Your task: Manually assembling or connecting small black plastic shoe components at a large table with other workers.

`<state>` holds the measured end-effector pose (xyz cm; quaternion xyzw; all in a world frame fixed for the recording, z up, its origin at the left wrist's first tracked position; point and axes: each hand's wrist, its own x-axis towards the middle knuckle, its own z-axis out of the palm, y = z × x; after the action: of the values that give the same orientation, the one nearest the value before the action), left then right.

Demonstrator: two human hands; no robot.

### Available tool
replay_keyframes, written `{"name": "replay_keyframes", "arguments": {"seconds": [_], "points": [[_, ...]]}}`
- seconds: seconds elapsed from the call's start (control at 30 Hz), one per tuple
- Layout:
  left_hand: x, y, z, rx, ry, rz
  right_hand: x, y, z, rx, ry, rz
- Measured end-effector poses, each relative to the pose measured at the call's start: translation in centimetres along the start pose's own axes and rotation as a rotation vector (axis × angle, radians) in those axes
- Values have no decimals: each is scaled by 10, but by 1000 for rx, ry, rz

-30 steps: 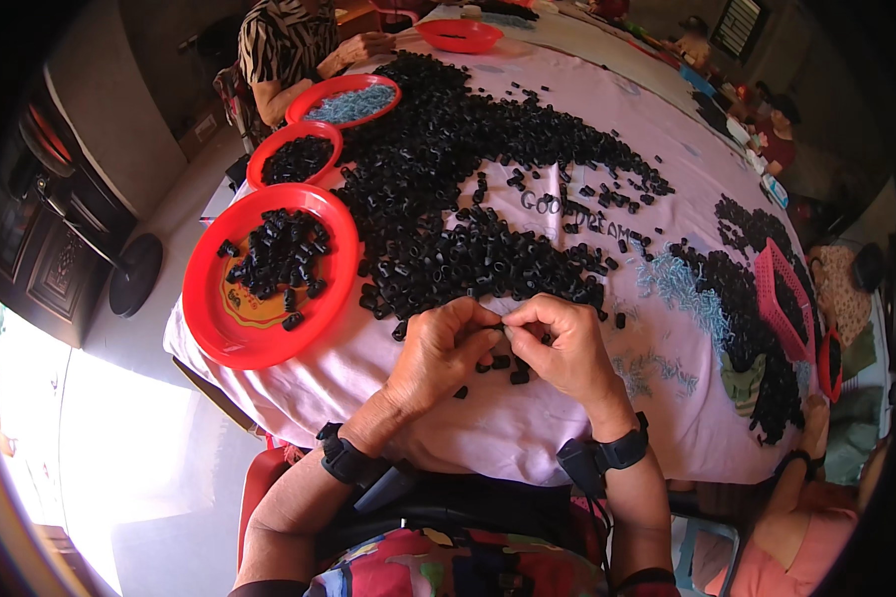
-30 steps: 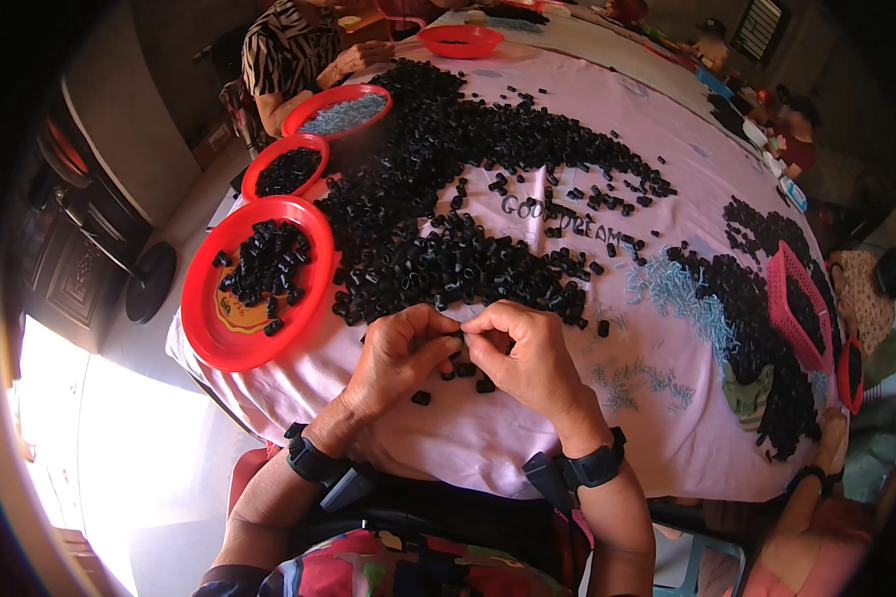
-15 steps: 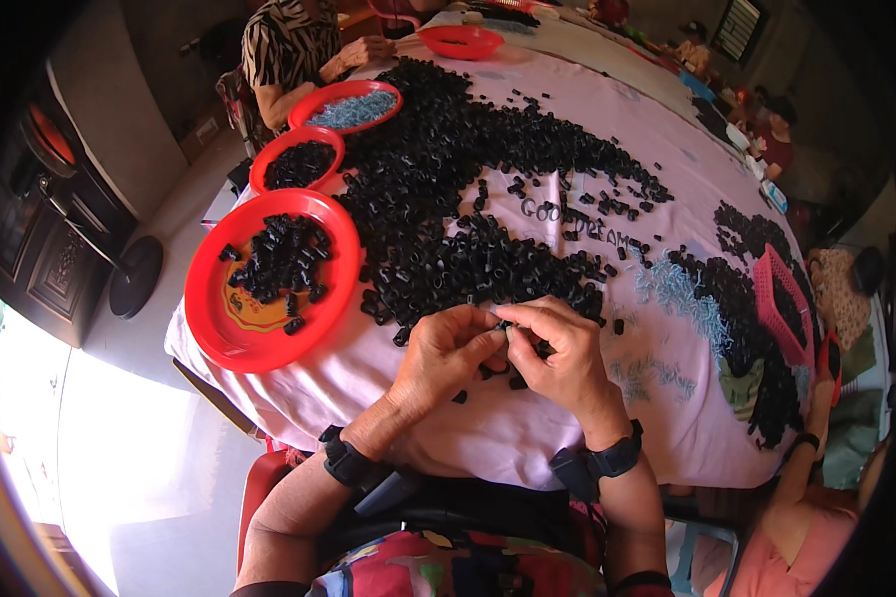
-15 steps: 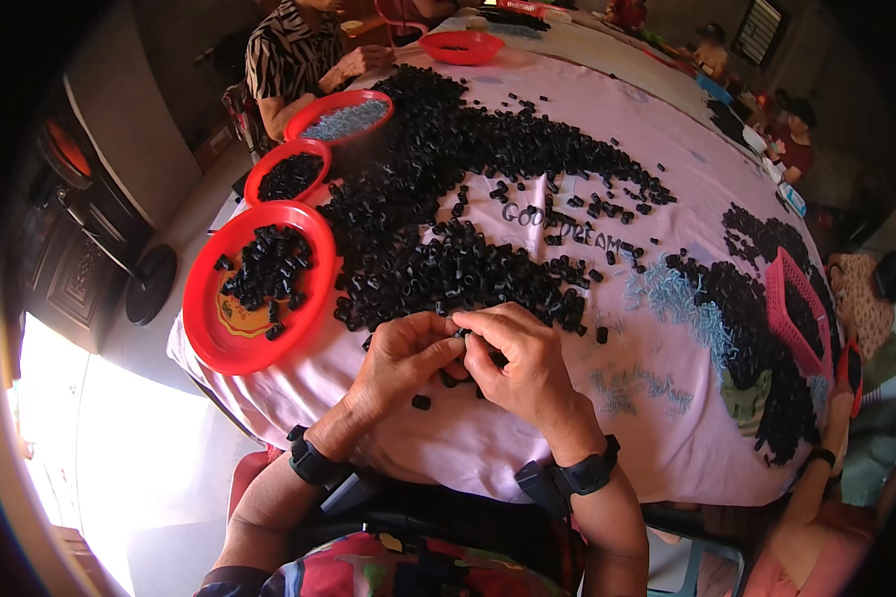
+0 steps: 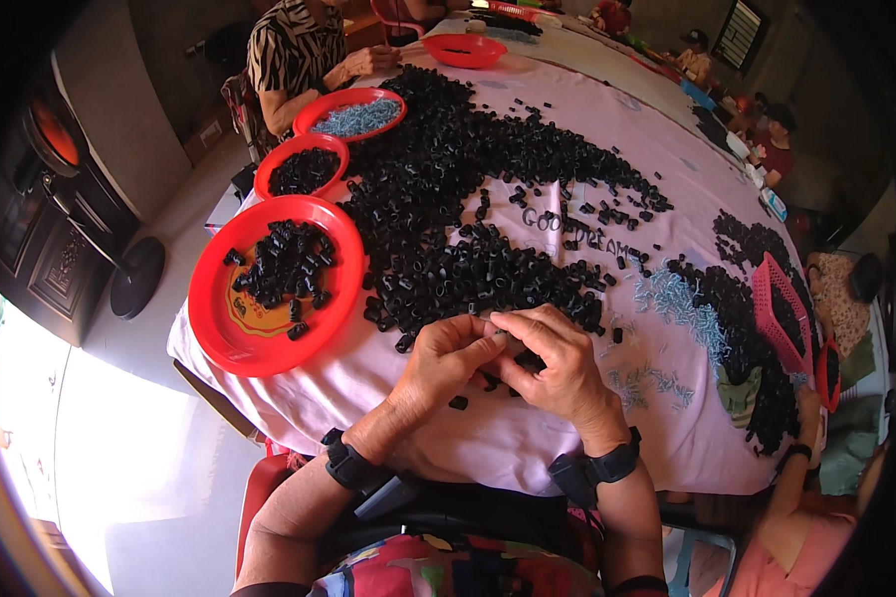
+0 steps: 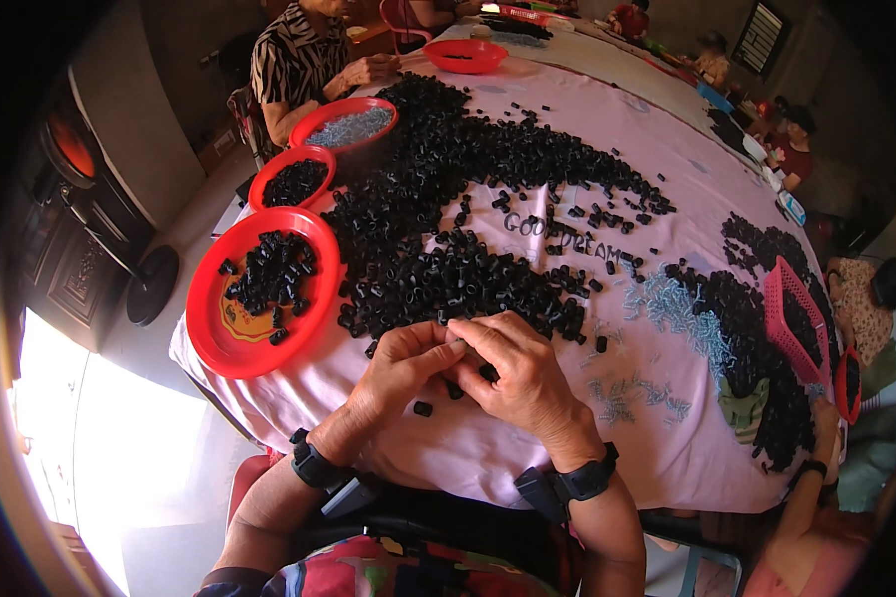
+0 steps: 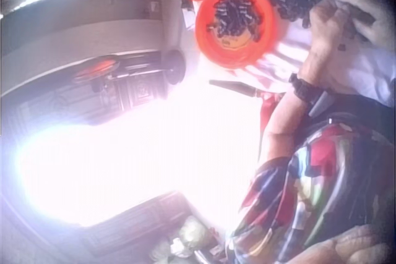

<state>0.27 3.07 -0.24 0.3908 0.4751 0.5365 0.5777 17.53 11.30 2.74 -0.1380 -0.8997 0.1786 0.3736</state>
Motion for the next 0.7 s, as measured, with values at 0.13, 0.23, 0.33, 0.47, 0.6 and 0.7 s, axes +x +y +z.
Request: {"name": "replay_keyframes", "arguments": {"seconds": [0.13,0.23,0.33,0.47,0.6,0.7], "points": [[1,-1,1,-13,5,1,-1,-1,1,-4,4,-3],[1,-4,0,-40,0,4,-2,-1,2,-14,-2,14],[1,-2,0,-76,-3,-4,-2,-2,3,-9,1,28],[1,-2,-1,-112,-12,-4,0,0,7,12,21,56],[2,-3,-2,-172,-17,-50,-1,1,7,43,20,87],[0,1,0,-157,-42,-24,0,0,5,6,32,68]]}}
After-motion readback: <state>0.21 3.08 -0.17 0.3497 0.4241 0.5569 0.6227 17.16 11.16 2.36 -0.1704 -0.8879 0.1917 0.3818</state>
